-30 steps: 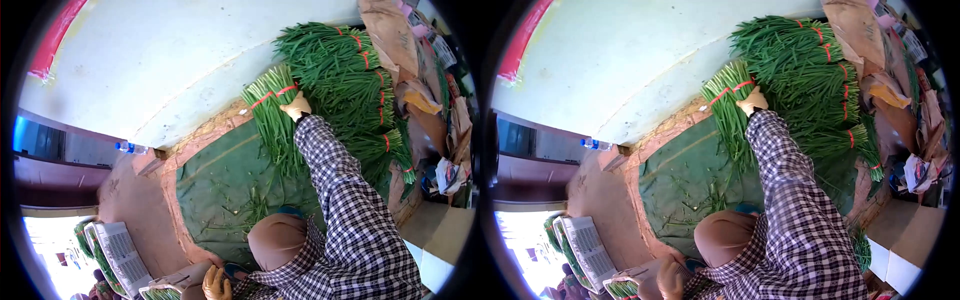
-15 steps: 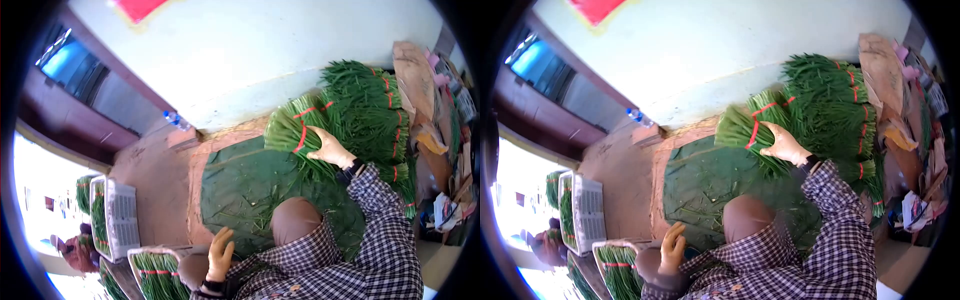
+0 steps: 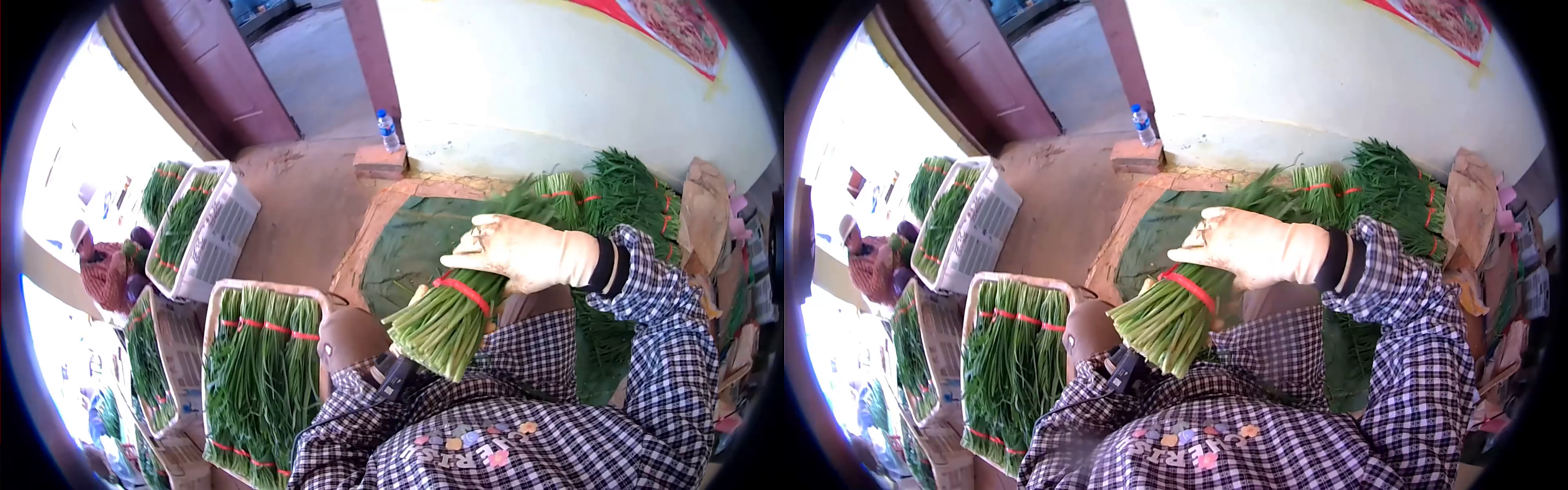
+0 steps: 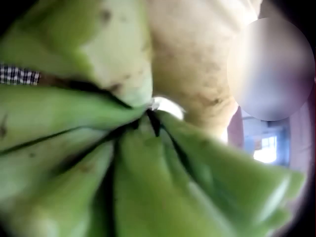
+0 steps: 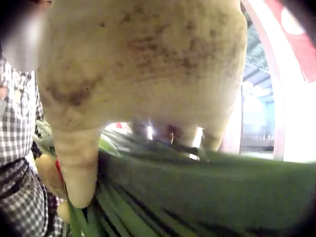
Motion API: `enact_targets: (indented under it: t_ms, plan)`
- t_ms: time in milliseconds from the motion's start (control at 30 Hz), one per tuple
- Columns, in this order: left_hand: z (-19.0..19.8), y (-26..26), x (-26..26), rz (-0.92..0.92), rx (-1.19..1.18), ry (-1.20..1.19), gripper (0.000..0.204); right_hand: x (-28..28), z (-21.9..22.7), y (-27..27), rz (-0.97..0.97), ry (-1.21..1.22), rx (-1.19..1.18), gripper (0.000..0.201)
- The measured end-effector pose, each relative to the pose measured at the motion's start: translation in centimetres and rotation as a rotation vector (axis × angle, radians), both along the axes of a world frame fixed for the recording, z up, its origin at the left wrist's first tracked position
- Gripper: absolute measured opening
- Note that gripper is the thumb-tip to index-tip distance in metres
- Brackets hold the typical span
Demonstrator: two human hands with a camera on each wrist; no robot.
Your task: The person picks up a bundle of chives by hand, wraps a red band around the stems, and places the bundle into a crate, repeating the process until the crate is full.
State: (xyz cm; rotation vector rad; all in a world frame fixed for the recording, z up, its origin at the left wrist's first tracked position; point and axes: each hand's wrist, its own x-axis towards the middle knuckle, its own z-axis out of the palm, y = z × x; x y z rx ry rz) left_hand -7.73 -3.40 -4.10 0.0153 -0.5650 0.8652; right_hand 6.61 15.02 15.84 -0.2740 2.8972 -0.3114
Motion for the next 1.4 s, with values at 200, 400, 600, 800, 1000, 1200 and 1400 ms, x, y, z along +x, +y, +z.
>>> enact_targets:
  t_ms: [200,400,600,800,1000,1200,1400]
  plan:
    - [0.7,-2.9,-0.7,0.547,-0.152,0.455,0.091,0.4,0.6,-2.7,-0.360,0.425,-0.456,0.044]
    - [0.3,-5.3,-1.7,0.761,-0.273,0.489,0.082,0.5,-2.7,-8.2,-0.550,0.298,-0.693,0.029]
    - [-0.2,-5.0,-1.5,1.007,-0.201,0.539,0.098,-0.3,-2.9,-11.0,-0.651,0.242,-0.702,0.026]
    - [0.5,-3.9,-2.3,1.014,-0.253,0.708,0.102,-1.7,-3.2,-12.0,-0.710,0.177,-0.474,0.018]
    - [-1.2,-3.3,-3.6,0.963,-0.175,0.427,0.099,3.6,-1.0,-9.5,-0.292,-0.076,-1.214,0.019]
    - [-0.7,-2.9,-3.4,1.042,-0.189,0.452,0.099,2.5,-2.2,-9.3,-0.731,0.372,-0.442,0.030]
    - [-3.5,-3.4,-2.5,1.005,-0.245,0.631,0.101,-2.5,-6.2,-10.8,-0.725,0.429,-0.531,0.024]
